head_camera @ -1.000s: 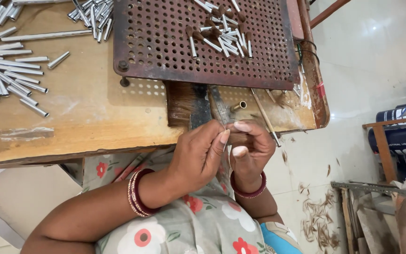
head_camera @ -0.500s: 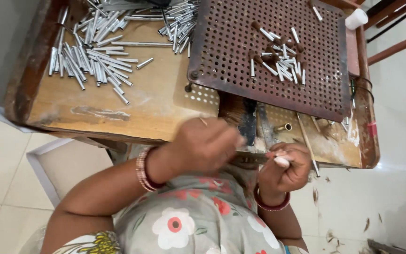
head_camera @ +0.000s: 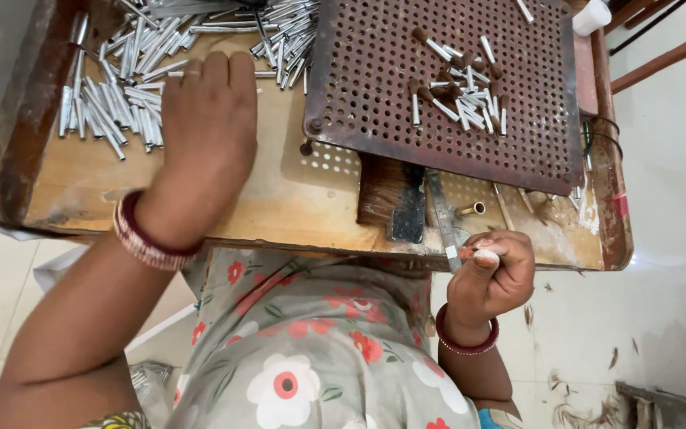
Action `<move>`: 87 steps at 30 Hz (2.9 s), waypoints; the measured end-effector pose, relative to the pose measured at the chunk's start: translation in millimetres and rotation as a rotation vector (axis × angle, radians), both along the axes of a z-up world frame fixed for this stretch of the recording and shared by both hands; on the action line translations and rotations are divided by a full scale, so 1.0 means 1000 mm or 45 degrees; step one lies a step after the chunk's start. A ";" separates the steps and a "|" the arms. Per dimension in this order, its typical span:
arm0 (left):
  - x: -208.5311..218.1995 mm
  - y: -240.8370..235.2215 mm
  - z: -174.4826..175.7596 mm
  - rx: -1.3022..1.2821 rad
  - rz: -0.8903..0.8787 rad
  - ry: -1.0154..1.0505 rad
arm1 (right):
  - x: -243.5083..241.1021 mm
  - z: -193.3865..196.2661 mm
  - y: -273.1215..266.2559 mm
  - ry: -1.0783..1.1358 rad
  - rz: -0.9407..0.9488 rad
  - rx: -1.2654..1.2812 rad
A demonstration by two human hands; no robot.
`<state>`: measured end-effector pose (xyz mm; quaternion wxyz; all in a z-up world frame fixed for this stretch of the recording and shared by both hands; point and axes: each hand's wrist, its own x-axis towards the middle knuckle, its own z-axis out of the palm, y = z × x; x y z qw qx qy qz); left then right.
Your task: Assembling small brushes by inserting hair/bristles into metal tubes and securing them.
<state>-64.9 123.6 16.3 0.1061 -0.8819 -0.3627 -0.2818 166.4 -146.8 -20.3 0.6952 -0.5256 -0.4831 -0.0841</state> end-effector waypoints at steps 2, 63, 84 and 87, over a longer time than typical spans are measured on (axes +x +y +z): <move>0.006 -0.046 0.032 -0.216 -0.271 -0.274 | -0.006 0.004 0.004 0.055 0.055 0.002; 0.060 -0.165 0.005 -1.185 -1.113 -1.081 | -0.022 0.021 -0.023 -0.665 0.099 -0.356; 0.070 -0.164 -0.013 -1.717 -1.048 -1.430 | 0.053 0.016 -0.026 -0.432 -0.569 -0.683; 0.064 -0.160 -0.015 -1.656 -0.989 -1.490 | 0.076 0.028 -0.031 -0.664 -0.782 -0.903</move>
